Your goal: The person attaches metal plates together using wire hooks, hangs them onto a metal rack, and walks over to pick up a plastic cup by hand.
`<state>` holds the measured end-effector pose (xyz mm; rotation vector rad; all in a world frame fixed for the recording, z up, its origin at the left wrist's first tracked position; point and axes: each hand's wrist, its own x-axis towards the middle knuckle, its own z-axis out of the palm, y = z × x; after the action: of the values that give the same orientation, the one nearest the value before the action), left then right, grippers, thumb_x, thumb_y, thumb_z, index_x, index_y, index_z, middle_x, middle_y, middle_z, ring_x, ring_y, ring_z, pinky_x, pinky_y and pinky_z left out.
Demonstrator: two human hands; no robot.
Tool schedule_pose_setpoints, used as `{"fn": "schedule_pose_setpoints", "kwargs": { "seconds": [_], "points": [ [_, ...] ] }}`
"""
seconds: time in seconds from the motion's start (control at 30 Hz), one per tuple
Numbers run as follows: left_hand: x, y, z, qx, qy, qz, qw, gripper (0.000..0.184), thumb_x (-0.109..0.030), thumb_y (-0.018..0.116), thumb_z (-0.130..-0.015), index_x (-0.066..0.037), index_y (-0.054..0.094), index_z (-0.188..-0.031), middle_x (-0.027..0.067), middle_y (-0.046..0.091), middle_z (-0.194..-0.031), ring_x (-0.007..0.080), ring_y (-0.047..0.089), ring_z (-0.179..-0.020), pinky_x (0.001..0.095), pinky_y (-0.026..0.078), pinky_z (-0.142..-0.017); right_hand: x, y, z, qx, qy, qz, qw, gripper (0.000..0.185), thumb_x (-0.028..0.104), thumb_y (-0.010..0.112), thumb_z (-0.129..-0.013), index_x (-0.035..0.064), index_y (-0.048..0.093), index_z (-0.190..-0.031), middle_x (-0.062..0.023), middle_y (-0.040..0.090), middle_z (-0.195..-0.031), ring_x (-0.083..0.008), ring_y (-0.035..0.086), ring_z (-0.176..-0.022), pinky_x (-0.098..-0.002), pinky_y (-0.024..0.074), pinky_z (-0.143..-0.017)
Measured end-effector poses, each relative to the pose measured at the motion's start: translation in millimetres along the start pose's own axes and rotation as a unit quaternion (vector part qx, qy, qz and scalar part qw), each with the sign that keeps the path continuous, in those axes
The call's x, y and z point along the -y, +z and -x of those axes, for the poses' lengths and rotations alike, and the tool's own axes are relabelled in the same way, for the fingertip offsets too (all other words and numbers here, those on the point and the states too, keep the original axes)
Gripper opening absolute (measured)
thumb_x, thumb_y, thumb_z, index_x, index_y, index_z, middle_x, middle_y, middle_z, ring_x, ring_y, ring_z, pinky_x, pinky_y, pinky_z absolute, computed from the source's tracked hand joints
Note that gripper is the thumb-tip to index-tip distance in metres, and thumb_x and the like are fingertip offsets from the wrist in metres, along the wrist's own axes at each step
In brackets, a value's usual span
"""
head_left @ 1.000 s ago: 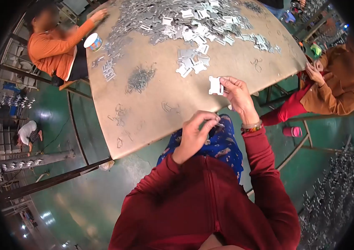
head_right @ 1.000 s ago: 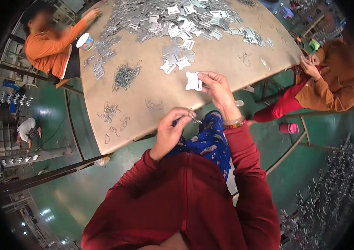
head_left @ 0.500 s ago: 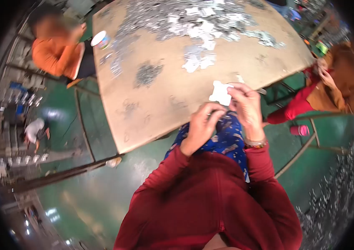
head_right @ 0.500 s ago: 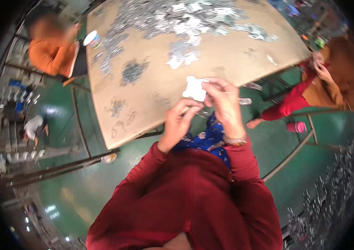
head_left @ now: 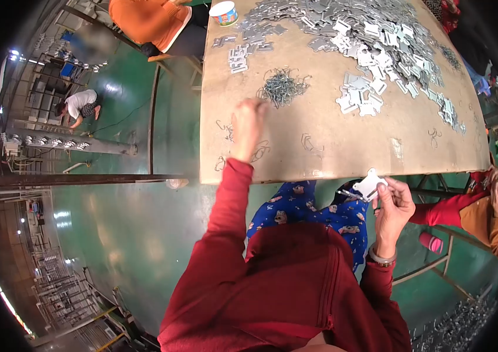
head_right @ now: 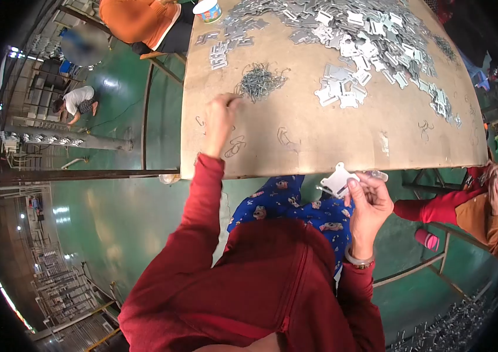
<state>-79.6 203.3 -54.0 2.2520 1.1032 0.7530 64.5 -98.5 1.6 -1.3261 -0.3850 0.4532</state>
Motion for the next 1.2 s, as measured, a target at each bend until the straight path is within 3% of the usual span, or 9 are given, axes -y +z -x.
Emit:
{"fn": "schedule_pose_setpoints", "kwargs": {
  "seconds": [0.13,0.33,0.43,0.53,0.63,0.73,0.83,0.97,1.2],
  "points": [
    [39.7,-1.3,-38.6,0.078,0.001,-0.167,0.983,0.014,-0.008,0.063,-0.073,0.001,0.065,-0.085,0.0223,0.061,-0.082,0.0329,0.06,-0.081,0.0421,0.048,-0.07,1.9,-1.2,-3.8,0.006,0.016,-0.016,1.0,0.012,-0.002,0.066,-0.078,-0.0032,0.06,-0.089,-0.0063,0.062,-0.071,-0.0074,0.05,-0.051,-0.0189,0.0389,-0.045],
    [50.3,14.8,-43.2,0.01,0.148,-0.23,0.962,0.01,-0.007,0.059,-0.076,0.001,0.061,-0.082,0.0201,0.062,-0.077,0.0361,0.061,-0.074,0.0426,0.048,-0.068,-0.4,-7.6,-4.3,0.007,0.012,-0.015,1.0,0.012,-0.002,0.066,-0.078,-0.0031,0.06,-0.089,-0.0061,0.062,-0.071,-0.0069,0.05,-0.051,-0.0183,0.0382,-0.045],
    [23.0,2.9,-41.2,-0.006,0.067,-0.13,0.989,0.011,-0.003,0.051,-0.079,0.002,0.058,-0.085,0.0226,0.06,-0.081,0.0377,0.059,-0.082,0.0431,0.047,-0.07,2.6,-12.6,-1.0,0.012,0.006,0.0,1.0,0.013,-0.003,0.066,-0.078,-0.0031,0.06,-0.089,-0.0061,0.062,-0.072,-0.0069,0.05,-0.051,-0.0186,0.0389,-0.045],
    [2.5,1.5,-39.9,-0.016,0.053,0.014,0.998,0.011,-0.004,0.051,-0.08,0.004,0.057,-0.086,0.0224,0.06,-0.079,0.0341,0.061,-0.073,0.0396,0.048,-0.066,5.9,-16.2,5.4,0.01,0.004,0.025,1.0,0.012,-0.003,0.067,-0.077,-0.0033,0.061,-0.088,-0.0058,0.063,-0.073,-0.007,0.052,-0.055,-0.0187,0.0414,-0.048],
    [-50.2,-8.1,-28.4,0.058,0.017,0.084,0.995,0.014,-0.003,0.055,-0.079,0.005,0.058,-0.09,0.0179,0.063,-0.077,0.0241,0.062,-0.065,0.0329,0.049,-0.06,7.4,-19.5,10.0,0.003,0.003,0.056,0.998,0.012,-0.003,0.068,-0.076,-0.003,0.062,-0.087,-0.0049,0.063,-0.074,-0.0072,0.056,-0.061,-0.0181,0.0437,-0.053],
    [-98.7,4.3,3.2,0.129,-0.002,0.291,0.948,0.012,-0.005,0.058,-0.084,0.002,0.06,-0.094,0.0091,0.064,-0.077,0.0133,0.06,-0.067,0.0295,0.05,-0.062,7.2,-20.5,14.3,-0.019,-0.002,0.094,0.995,0.012,-0.003,0.068,-0.076,-0.0025,0.062,-0.087,-0.0044,0.064,-0.075,-0.0073,0.058,-0.064,-0.0182,0.0442,-0.054],
    [-148.2,7.6,51.7,0.29,-0.028,0.431,0.854,0.01,-0.005,0.06,-0.085,0.001,0.061,-0.093,0.0063,0.064,-0.081,0.0144,0.06,-0.073,0.0287,0.05,-0.068,1.3,-23.4,18.2,-0.021,0.007,0.071,0.997,0.011,-0.003,0.068,-0.076,-0.0017,0.062,-0.086,-0.0043,0.065,-0.076,-0.0069,0.059,-0.067,-0.0182,0.0446,-0.055],
    [-164.7,20.4,85.1,0.372,-0.016,0.508,0.777,0.015,-0.008,0.065,-0.082,0.002,0.063,-0.092,0.0076,0.063,-0.095,0.0112,0.059,-0.086,0.0238,0.048,-0.077,-14.9,-24.7,21.9,-0.007,-0.01,0.016,1.0,0.01,0.0,0.068,-0.077,0.0001,0.063,-0.086,-0.0042,0.065,-0.077,-0.0074,0.06,-0.068,-0.0188,0.0447,-0.057],
    [-157.9,31.0,82.5,0.399,-0.023,0.477,0.783,0.01,-0.008,0.066,-0.081,0.0,0.067,-0.088,0.0089,0.059,-0.106,0.014,0.056,-0.095,0.0277,0.045,-0.084,-19.0,-22.7,26.8,-0.028,-0.011,0.003,1.0,0.01,-0.001,0.068,-0.077,-0.0001,0.063,-0.086,-0.0046,0.066,-0.077,-0.0074,0.06,-0.068,-0.0189,0.0445,-0.056]
  ]
}}
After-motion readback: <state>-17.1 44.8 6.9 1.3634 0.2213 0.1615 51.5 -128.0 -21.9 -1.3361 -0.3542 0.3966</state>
